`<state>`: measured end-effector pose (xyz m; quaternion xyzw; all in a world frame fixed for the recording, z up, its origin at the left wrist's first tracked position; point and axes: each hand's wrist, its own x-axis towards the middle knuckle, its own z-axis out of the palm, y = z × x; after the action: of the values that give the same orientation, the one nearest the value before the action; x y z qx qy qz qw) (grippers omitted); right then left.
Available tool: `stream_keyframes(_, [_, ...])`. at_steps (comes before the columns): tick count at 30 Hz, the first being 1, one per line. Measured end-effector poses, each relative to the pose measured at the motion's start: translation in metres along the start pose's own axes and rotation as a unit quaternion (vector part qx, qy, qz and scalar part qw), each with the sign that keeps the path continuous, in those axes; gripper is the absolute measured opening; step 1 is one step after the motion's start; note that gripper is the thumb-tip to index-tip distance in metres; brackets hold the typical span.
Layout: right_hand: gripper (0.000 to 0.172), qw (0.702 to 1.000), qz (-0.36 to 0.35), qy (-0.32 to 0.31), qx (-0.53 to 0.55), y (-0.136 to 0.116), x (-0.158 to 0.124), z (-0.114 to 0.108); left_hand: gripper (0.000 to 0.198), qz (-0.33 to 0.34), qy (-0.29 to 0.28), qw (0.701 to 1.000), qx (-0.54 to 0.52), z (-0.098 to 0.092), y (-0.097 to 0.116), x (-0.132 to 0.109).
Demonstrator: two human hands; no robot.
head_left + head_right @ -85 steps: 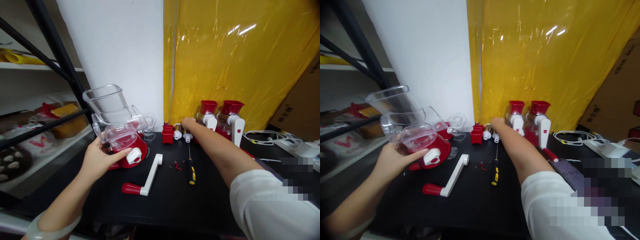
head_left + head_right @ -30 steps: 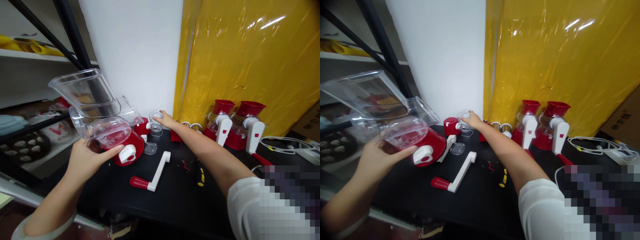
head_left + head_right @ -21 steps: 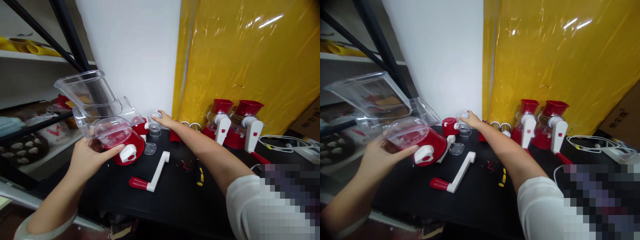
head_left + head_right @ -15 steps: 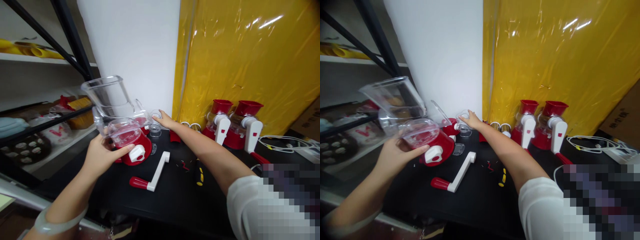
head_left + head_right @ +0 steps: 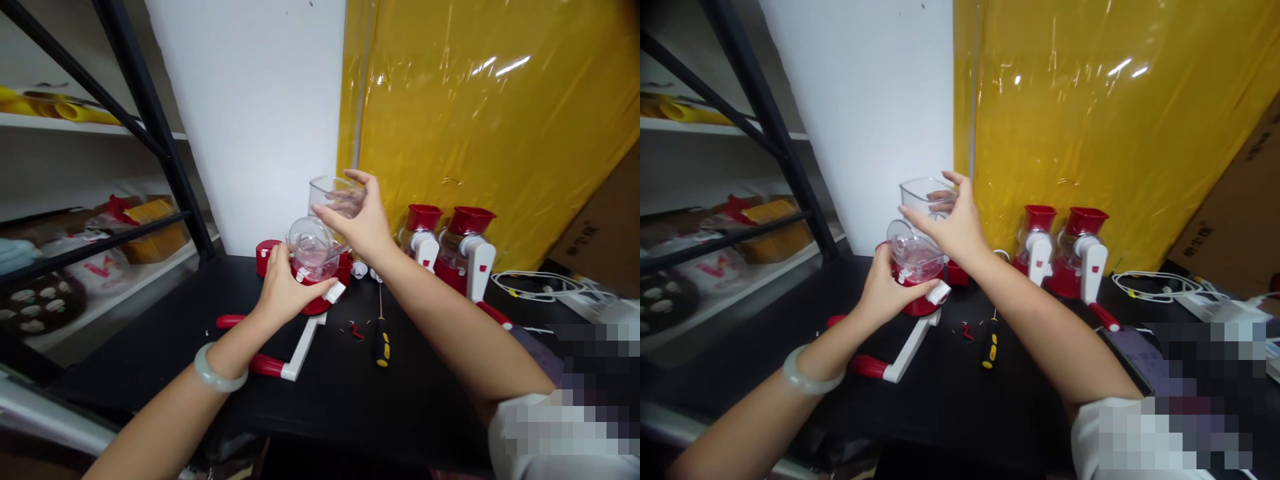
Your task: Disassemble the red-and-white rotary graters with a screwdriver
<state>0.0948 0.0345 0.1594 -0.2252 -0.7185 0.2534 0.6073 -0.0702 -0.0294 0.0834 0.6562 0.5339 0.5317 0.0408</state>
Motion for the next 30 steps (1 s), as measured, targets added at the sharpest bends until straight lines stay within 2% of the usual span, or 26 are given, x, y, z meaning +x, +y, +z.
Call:
stream_keyframes(2, [0.098, 1.0, 0.006, 0.013, 0.007, 0.009, 0.002, -0.01, 0.078, 0.005, -0.071, 0.997, -0.043, 0.004, -0.001, 0.004])
stream_keyframes(4, [0.094, 1.0, 0.013, 0.019, 0.017, 0.018, 0.004, -0.02, 0.074, 0.003, -0.175, 0.978, -0.113, 0.004, -0.004, 0.012])
stream_keyframes(7, [0.088, 0.999, 0.018, 0.034, 0.028, 0.025, 0.003, -0.029, 0.067, -0.023, -0.32, 0.921, -0.219, 0.004, -0.009, 0.024])
stream_keyframes(10, [0.085, 0.999, 0.021, 0.043, 0.026, 0.025, -0.002, -0.031, 0.066, -0.043, -0.396, 0.877, -0.269, 0.007, -0.01, 0.031])
stream_keyframes(16, [0.084, 0.998, 0.028, 0.036, 0.035, 0.019, -0.014, -0.03, 0.069, -0.004, -0.417, 0.866, -0.276, 0.019, -0.015, 0.028])
stream_keyframes(23, [0.083, 0.999, 0.002, 0.011, 0.053, 0.015, -0.018, -0.039, 0.076, 0.01, -0.389, 0.88, -0.273, 0.025, -0.028, 0.027])
stream_keyframes(26, [0.081, 0.997, -0.011, 0.003, 0.075, 0.014, -0.019, -0.04, 0.078, 0.01, -0.387, 0.879, -0.279, 0.026, -0.028, 0.024])
stream_keyframes(30, [0.076, 0.996, -0.021, 0.028, 0.086, 0.008, -0.025, -0.035, 0.081, -0.012, -0.382, 0.868, -0.318, 0.029, -0.021, 0.012])
